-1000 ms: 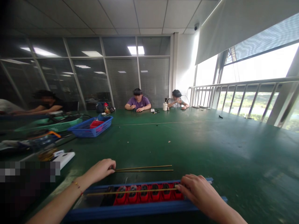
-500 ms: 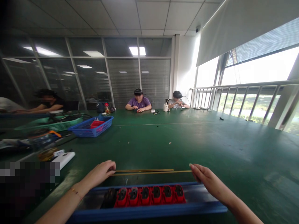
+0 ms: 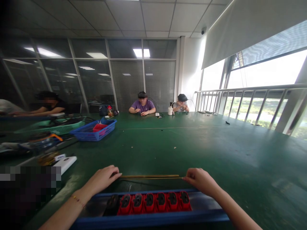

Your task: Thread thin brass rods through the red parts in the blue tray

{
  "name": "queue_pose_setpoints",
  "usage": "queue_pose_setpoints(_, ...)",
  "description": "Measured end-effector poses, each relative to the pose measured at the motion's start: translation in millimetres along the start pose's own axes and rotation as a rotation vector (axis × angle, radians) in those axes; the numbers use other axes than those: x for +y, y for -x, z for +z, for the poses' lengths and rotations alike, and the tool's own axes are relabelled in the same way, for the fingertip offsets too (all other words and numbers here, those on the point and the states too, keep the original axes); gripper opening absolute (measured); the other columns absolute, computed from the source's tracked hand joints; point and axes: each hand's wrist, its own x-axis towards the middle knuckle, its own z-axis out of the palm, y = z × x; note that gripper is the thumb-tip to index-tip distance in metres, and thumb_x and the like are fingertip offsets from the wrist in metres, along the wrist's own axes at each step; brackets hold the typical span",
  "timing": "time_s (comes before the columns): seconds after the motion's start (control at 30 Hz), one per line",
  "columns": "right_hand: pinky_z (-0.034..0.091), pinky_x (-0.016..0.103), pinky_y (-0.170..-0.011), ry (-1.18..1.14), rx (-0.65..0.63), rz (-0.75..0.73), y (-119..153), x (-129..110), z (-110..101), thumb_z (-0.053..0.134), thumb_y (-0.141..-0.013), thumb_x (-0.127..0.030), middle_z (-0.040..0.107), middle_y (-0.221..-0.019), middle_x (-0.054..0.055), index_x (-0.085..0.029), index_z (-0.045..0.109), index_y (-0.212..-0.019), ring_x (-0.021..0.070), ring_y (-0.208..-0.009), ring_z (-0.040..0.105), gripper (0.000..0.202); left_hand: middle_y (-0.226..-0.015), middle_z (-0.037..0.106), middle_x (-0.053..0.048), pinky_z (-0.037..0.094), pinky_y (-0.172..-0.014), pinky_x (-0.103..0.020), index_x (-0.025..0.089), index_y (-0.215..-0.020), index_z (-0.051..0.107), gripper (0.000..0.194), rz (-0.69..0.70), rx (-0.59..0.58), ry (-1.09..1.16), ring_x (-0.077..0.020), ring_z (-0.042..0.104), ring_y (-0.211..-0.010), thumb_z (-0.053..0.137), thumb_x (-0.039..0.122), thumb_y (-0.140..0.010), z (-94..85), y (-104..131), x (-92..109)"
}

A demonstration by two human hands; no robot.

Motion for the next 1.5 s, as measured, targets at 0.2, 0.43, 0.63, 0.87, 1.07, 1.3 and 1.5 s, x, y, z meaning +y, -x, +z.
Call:
queue_pose_setpoints(0.2,0.034,0.025,-0.06,0.269,0.001,-0.085,-17.5,-37.3,3.2,0.06,-0.072,-0.037,0.067,-0.074,0.0,-0.023,0.064,-0.067,0.0189,-0.07,0.06,0.016,-0.093,0.06,-0.001,0.037,-0.074,-0.027,0.027,-0.089,0.06,0.029,0.073,0.012,-0.011,-0.0202,0.053,-0.091,0.054,0.05,-0.073,-6.5,1.2,3.9)
queue_pose_setpoints(0.43,0.035,0.029,-0.067,0.477,-0.064,-0.124,-35.1,-62.6,11.1,0.05,-0.079,-0.022,0.068,-0.083,0.007,-0.021,0.065,-0.078,0.0229,-0.081,0.061,0.016,-0.095,0.061,-0.001,0.038,-0.08,-0.026,0.028,-0.095,0.061,0.019,0.155,-0.043,0.041,-0.0175,0.055,-0.091,0.052,0.031,-0.079,-2.3,0.8,5.3)
queue_pose_setpoints(0.63,0.035,0.031,-0.072,0.528,-0.081,-0.174,-38.7,-68.3,10.7,0.053,-0.071,-0.009,0.066,-0.091,0.01,-0.018,0.062,-0.088,0.0241,-0.089,0.059,0.021,-0.087,0.062,0.0,0.038,-0.076,-0.024,0.025,-0.084,0.063,0.018,0.175,-0.039,-0.02,-0.0155,0.057,-0.084,0.047,0.019,-0.079,-1.3,-0.4,6.9)
queue_pose_setpoints(0.87,0.035,0.031,-0.074,0.487,-0.173,-0.229,-46.2,-64.6,13.6,0.051,-0.067,0.001,0.067,-0.091,0.008,-0.02,0.06,-0.091,0.0238,-0.089,0.06,0.034,-0.089,0.061,-0.002,0.039,-0.075,-0.026,0.025,-0.085,0.062,0.024,0.144,-0.084,-0.037,-0.0167,0.056,-0.085,0.044,0.011,-0.075,-6.4,-0.1,13.5)
queue_pose_setpoints(1.07,0.037,0.029,-0.068,0.485,-0.222,-0.225,-53.5,-62.5,14.6,0.052,-0.061,-0.002,0.067,-0.088,0.006,-0.021,0.062,-0.085,0.0243,-0.087,0.06,0.032,-0.08,0.059,-0.001,0.038,-0.068,-0.024,0.024,-0.08,0.059,0.027,0.117,-0.068,-0.064,-0.016,0.055,-0.078,0.041,0.006,-0.069,-4.7,-0.4,14.6)
queue_pose_setpoints(1.3,0.037,0.025,-0.06,0.269,-0.179,-0.239,-43.9,-56.5,8.1,0.05,-0.06,-0.011,0.064,-0.083,0.004,-0.02,0.063,-0.079,0.0199,-0.075,0.058,0.025,-0.079,0.056,-0.001,0.037,-0.068,-0.024,0.022,-0.072,0.054,0.019,0.1,-0.007,-0.063,-0.0158,0.053,-0.077,0.042,0.008,-0.067,-10.5,2.7,13.1)
queue_pose_setpoints(1.5,0.036,0.02,-0.052,-0.248,-0.182,-0.202,-14.8,-50.2,-22.7,0.046,-0.076,-0.022,0.058,-0.066,-0.001,-0.018,0.063,-0.085,0.0123,-0.059,0.05,0.02,-0.079,0.058,0.0,0.038,-0.069,-0.023,0.02,-0.077,0.055,0.013,0.095,0.048,0.202,-0.0148,0.053,-0.074,0.042,0.019,-0.073,-37.6,11.8,15.9)
